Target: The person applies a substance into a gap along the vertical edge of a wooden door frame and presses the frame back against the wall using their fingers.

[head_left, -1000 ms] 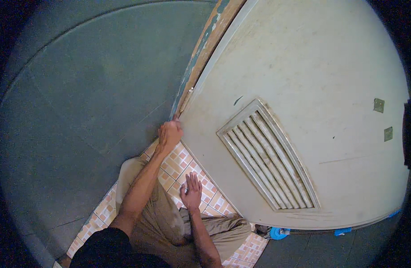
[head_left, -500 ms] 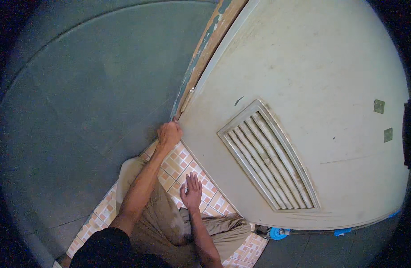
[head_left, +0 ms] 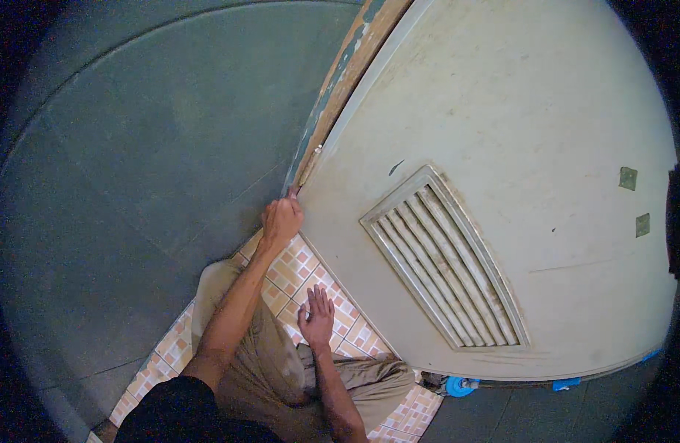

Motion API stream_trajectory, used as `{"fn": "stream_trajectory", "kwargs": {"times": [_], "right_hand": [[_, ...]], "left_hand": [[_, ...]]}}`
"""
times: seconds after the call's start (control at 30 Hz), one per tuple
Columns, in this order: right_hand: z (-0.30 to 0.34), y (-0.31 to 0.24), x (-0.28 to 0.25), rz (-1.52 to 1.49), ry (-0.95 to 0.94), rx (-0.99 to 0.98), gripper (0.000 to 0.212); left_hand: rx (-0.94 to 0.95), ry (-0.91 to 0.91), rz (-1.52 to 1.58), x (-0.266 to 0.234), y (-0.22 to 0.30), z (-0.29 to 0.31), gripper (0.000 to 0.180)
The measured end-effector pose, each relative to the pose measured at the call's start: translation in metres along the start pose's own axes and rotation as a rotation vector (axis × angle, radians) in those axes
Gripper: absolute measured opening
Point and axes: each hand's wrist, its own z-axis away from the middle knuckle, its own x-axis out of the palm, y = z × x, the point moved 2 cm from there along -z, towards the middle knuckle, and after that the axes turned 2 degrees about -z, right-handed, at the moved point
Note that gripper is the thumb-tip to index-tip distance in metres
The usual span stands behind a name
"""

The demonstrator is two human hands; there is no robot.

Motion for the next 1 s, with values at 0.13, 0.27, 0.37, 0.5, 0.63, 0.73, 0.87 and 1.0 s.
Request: {"fn": "stream_trajectory", "kwargs": {"times": [0.13,0.27,0.37,0.5,0.63,0.73,0.87,1.0], "right_hand": [[-0.002,-0.001,0.002,0.013,-0.011,-0.009,0.052],[-0.001,0.004,0.002,0.026,-0.011,-0.005,0.052],[-0.001,0.002,0.002,0.016,-0.015,-0.001,0.052],[0.001,0.004,0.003,0.029,-0.001,-0.016,0.053],[0.000,0.003,0.002,0.008,-0.021,0.003,0.053],[-0.001,-0.001,0.004,-0.005,-0.018,-0.010,0.054],[0.001,0.007,0.002,0.012,-0.014,-0.010,0.054],[0.001,0.004,0.002,0.013,-0.031,0.016,0.055]], "left_hand": [[-0.051,-0.096,-0.008,0.011,-0.013,0.000,0.046],[-0.041,-0.089,0.016,-0.001,0.005,0.002,0.045],[0.008,0.036,0.083,-0.016,0.017,-0.001,0.048],[0.007,0.083,0.088,-0.014,0.016,-0.002,0.051],[-0.064,-0.070,-0.007,0.007,-0.006,-0.001,0.045],[-0.105,-0.119,-0.047,0.022,-0.021,0.000,0.044],[-0.074,-0.188,0.005,0.008,0.001,0.001,0.044],[-0.040,-0.138,0.060,-0.017,0.020,0.000,0.043]]}}
